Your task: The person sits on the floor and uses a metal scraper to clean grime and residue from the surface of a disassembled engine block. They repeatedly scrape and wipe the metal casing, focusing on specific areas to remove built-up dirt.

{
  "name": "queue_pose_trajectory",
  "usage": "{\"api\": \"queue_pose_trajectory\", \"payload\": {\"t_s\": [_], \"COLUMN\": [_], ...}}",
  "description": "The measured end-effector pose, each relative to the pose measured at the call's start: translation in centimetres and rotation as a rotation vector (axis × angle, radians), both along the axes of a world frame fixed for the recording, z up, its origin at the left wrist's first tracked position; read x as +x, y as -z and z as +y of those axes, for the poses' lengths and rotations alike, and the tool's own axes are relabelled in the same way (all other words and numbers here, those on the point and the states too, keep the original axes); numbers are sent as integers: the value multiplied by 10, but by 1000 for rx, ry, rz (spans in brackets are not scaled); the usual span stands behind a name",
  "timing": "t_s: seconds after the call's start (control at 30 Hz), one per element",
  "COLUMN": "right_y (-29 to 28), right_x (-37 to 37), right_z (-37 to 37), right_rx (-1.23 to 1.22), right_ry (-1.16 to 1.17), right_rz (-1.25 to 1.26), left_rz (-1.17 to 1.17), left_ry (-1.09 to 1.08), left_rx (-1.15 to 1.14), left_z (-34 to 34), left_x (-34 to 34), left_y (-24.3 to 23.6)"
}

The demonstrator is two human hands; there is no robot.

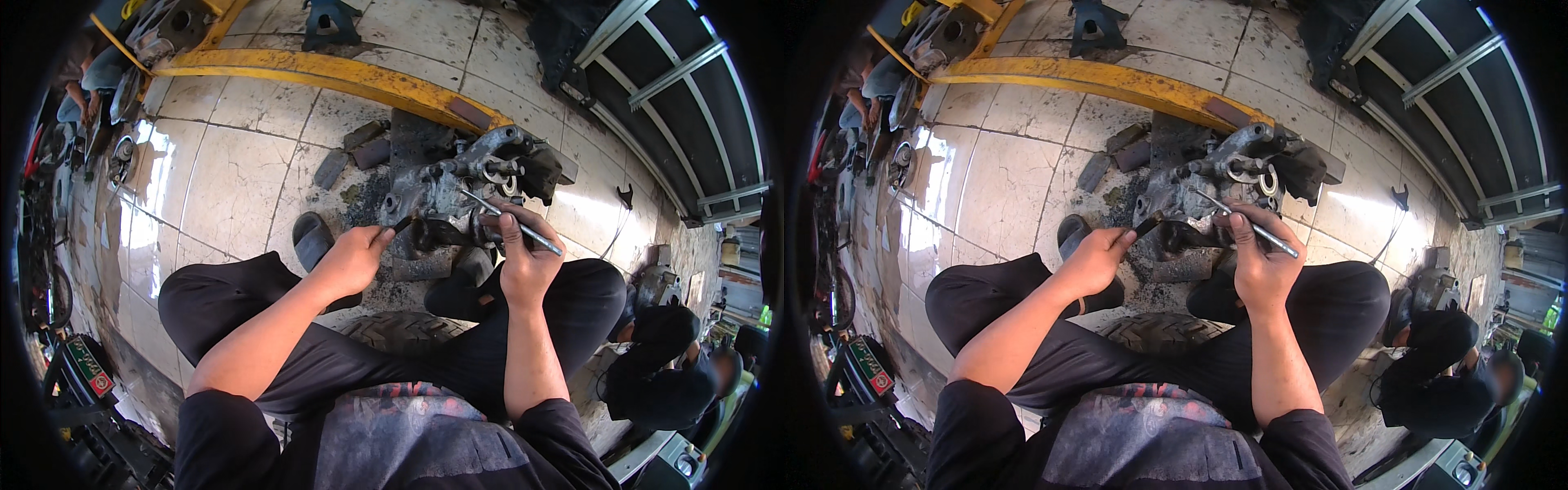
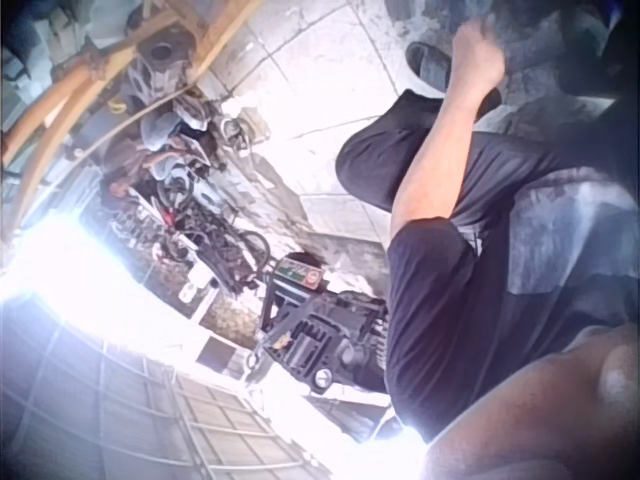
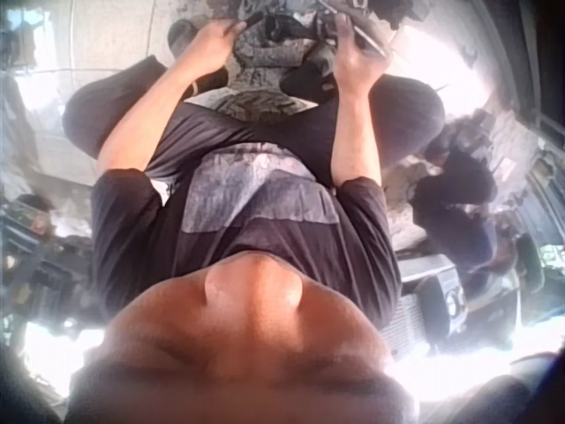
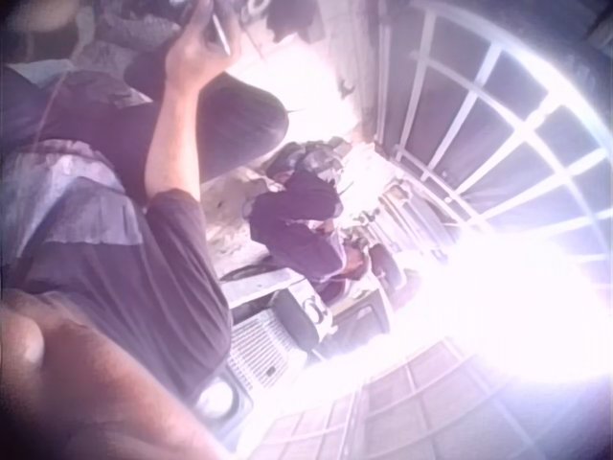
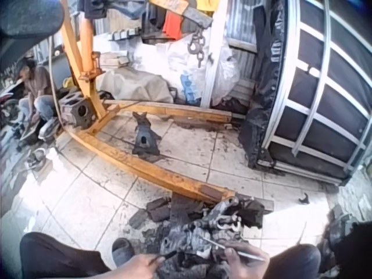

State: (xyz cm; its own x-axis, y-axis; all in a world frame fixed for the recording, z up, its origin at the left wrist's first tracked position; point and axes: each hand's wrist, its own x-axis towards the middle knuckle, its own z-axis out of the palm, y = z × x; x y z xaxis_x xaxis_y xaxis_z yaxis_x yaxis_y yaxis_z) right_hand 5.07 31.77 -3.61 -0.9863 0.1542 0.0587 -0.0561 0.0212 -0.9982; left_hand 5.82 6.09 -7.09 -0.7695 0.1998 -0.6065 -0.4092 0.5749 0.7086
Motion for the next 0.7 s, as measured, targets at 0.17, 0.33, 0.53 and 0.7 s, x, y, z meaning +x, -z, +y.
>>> {"api": "queue_pose_trajectory", "payload": {"t_s": [0.17,0.33,0.53,0.7], "right_y": [-1,1,4,6], "right_x": [-1,-2,-4,-3], "right_z": [-1,-1,-2,1], "right_rx": [-46,-32,-23,-8], "right_ry": [6,-2,-22,-36], "right_rz": [-18,-10,-6,5], "left_rz": [154,25,-3,293], "left_ry": [17,78,114,290], "left_rx": [39,-32,-70,-167], "left_z": [10,17,4,-9], "left_x": [21,9,-5,-4], "left_y": [27,8,18,11]}}
